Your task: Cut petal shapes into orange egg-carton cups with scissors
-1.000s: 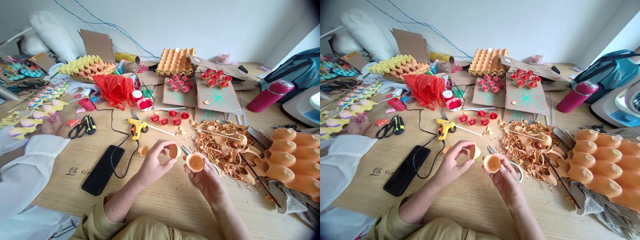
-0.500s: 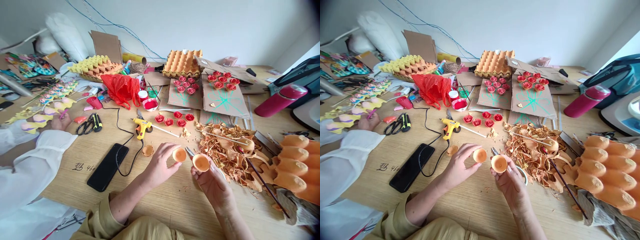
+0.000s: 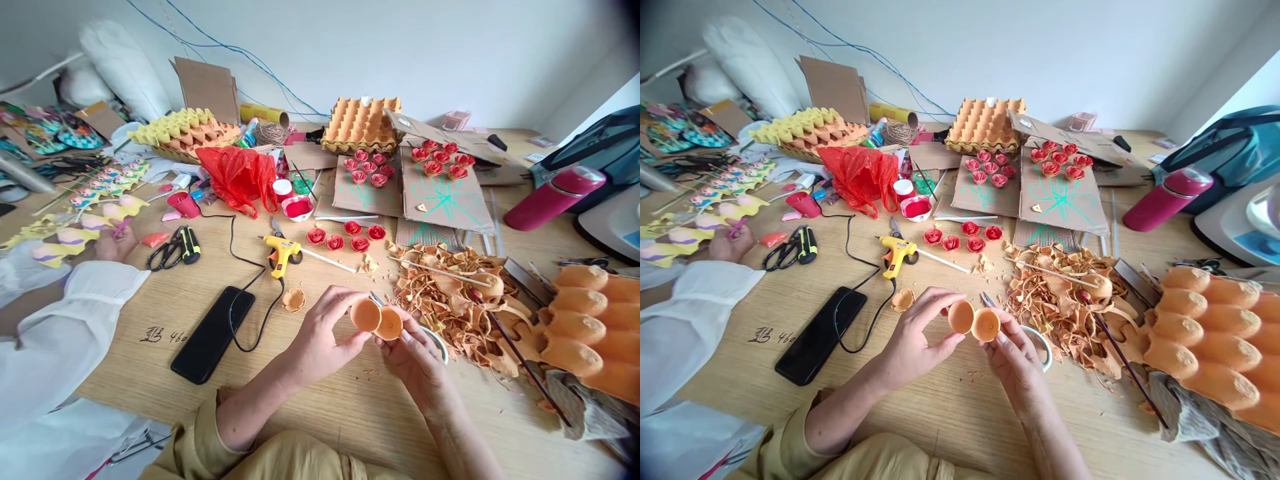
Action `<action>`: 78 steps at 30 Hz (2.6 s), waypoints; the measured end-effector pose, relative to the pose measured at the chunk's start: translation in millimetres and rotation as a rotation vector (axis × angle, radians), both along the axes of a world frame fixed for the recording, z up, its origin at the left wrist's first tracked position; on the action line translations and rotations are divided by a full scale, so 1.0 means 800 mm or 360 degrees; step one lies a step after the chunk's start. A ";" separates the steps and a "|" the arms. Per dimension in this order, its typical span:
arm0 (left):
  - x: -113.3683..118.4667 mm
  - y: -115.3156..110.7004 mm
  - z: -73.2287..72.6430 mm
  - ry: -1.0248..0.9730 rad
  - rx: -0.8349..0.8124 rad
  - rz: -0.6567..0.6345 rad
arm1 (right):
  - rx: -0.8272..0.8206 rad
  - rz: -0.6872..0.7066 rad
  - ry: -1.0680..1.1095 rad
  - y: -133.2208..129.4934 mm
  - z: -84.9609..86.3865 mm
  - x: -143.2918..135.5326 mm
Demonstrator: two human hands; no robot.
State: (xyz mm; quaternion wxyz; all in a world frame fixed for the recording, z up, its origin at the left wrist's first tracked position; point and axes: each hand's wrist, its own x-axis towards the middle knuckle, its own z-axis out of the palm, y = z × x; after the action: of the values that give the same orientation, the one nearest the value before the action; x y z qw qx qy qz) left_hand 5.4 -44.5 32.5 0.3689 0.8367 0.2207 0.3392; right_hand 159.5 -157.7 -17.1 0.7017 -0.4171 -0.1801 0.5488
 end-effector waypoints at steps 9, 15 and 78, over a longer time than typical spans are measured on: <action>0.003 -0.007 -0.007 0.0042 -0.0066 -0.0079 | -0.0007 0.0074 -0.0041 -0.001 -0.001 -0.006; 0.000 0.000 -0.007 0.0037 -0.0029 0.0081 | 0.0004 -0.0066 0.0000 -0.001 -0.001 -0.003; -0.006 0.032 -0.038 0.0910 0.0218 0.0262 | 0.0111 -0.0207 0.0167 -0.005 -0.011 0.007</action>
State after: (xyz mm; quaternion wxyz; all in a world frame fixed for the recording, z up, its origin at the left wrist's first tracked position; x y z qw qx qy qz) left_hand 0.4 -19.0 2.1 0.2058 0.9005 0.3594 0.1328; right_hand 165.3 -161.3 -25.6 0.7584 -0.3740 -0.1345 0.5166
